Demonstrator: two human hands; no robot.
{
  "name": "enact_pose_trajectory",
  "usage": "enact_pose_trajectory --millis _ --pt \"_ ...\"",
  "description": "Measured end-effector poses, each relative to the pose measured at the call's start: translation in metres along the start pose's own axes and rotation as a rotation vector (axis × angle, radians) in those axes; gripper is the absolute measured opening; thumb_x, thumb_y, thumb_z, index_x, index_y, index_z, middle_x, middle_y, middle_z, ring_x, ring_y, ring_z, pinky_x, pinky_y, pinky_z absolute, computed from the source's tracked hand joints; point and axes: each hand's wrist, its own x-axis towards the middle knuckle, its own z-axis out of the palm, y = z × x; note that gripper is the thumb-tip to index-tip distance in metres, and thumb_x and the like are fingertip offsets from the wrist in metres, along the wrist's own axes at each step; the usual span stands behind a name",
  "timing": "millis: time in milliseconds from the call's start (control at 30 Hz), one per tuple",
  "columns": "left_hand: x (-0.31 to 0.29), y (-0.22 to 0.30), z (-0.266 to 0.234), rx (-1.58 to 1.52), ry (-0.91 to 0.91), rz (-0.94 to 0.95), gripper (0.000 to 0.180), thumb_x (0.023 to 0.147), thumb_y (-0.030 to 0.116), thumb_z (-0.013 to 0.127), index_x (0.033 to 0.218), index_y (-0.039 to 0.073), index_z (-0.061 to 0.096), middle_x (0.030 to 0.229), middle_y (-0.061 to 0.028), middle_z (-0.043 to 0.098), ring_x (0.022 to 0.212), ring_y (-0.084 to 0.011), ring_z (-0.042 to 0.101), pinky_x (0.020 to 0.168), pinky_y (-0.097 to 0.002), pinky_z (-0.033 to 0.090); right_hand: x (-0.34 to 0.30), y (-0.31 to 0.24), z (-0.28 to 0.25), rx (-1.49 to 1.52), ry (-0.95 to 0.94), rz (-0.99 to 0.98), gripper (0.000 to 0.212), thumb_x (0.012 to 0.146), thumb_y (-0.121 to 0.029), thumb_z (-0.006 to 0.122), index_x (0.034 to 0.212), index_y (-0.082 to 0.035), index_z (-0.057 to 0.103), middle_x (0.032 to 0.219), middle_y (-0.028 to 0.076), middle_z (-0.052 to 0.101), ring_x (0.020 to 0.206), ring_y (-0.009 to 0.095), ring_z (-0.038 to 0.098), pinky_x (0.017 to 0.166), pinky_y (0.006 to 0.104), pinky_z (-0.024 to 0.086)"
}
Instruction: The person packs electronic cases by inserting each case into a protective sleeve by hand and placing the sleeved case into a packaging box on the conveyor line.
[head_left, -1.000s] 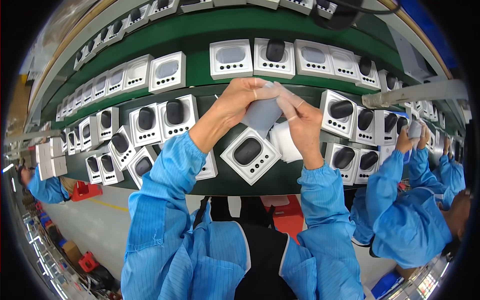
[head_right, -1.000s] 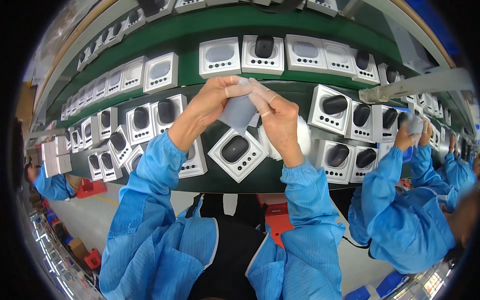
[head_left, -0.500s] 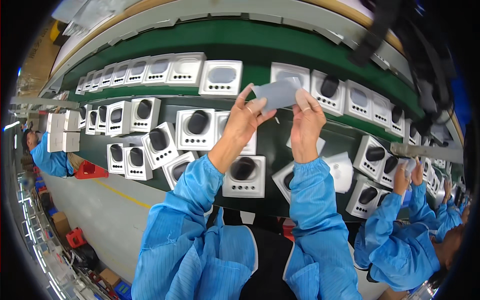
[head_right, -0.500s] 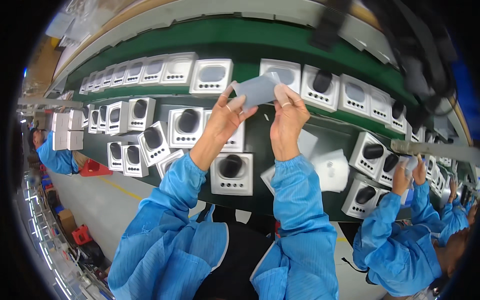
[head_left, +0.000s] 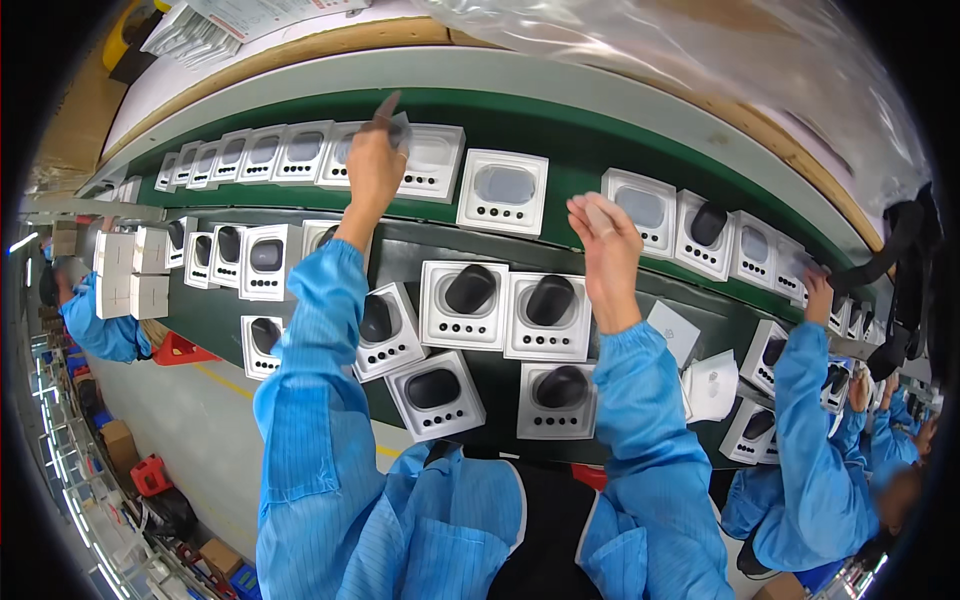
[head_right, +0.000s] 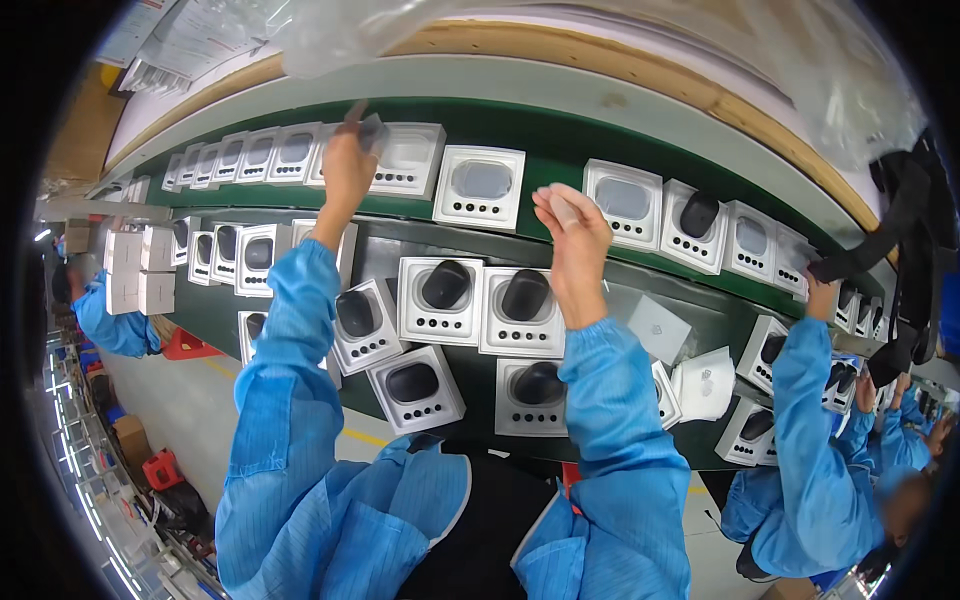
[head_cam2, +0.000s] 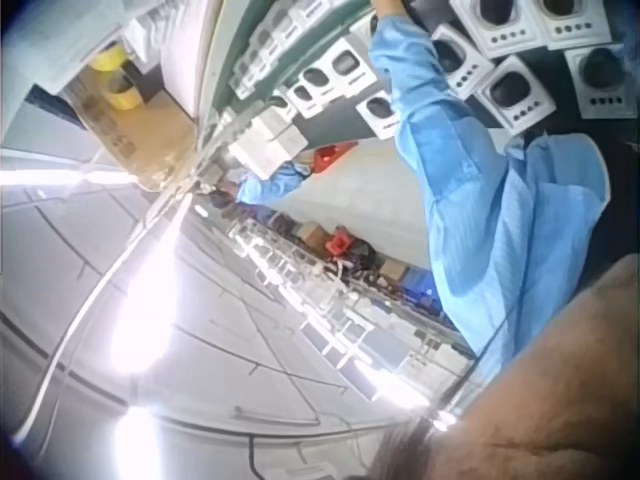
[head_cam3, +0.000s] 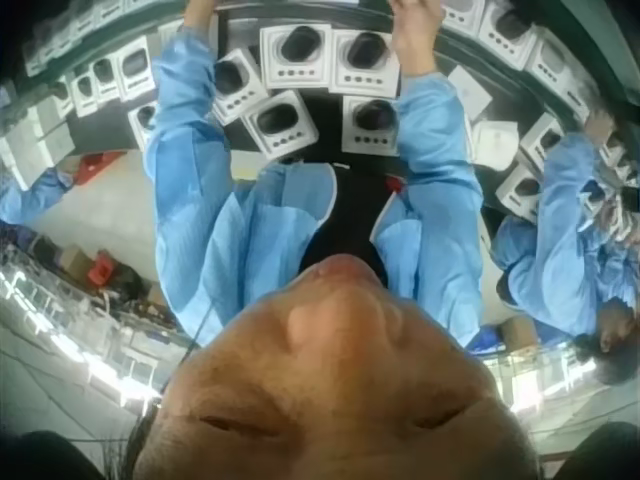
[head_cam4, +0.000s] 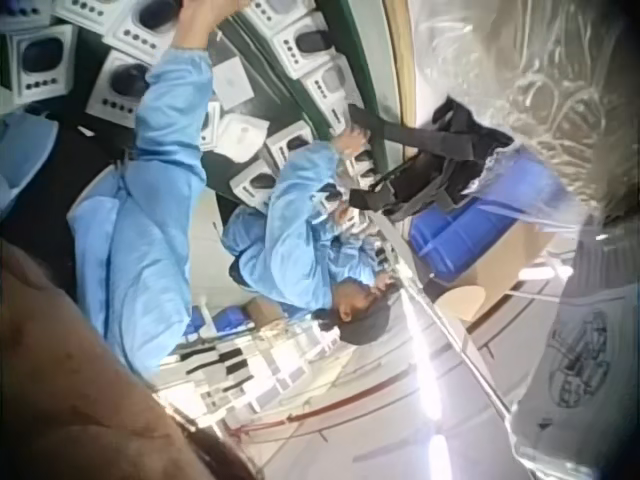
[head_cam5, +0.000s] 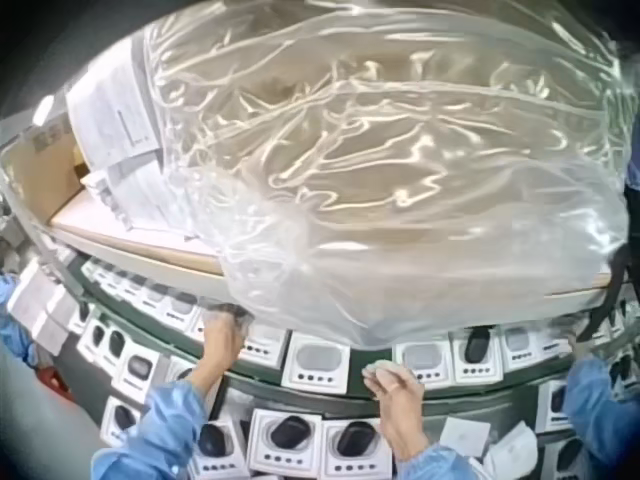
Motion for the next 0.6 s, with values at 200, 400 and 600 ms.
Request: enact_pose_trajectory --millis 200,400,600 --pt "-0.003 -0.029 0.056 0.006 -0.158 -0.014 0.064 0.071 0.0 0.065 0.13 0.023 0.053 0.094 -0.0178 0.063 0.089 -0.0383 0.061 0.076 -0.0452 0.051 -0.006 -0.011 -0.035 -0.089 0.062 -0.015 0.016 0.089 -0.001 0.061 0.105 0.001 0.065 0.1 0.013 0.068 0.095 0.023 0.066 0.083 0.0301 0.053" --pt "-0.013 -0.066 0.088 -0.714 -0.13 -0.614 0.039 0.074 0.012 0.074 0.111 0.005 0.064 0.09 -0.0199 0.062 0.085 -0.0416 0.061 0.075 -0.0432 0.051 0.007 -0.029 -0.067 -0.113 0.183 -0.048 0.019 0.091 -0.003 0.06 0.109 0.002 0.063 0.105 0.015 0.066 0.099 0.026 0.065 0.085 0.0332 0.052" --pt "-0.022 -0.116 0.112 0.112 -0.101 0.008 0.031 0.075 0.012 0.073 0.102 -0.001 0.064 0.089 -0.0243 0.063 0.081 -0.0447 0.06 0.075 -0.047 0.05 0.033 -0.056 -0.107 -0.229 0.217 -0.2 0.018 0.091 -0.004 0.06 0.108 0.0 0.064 0.105 0.013 0.067 0.099 0.023 0.065 0.087 0.0327 0.051"
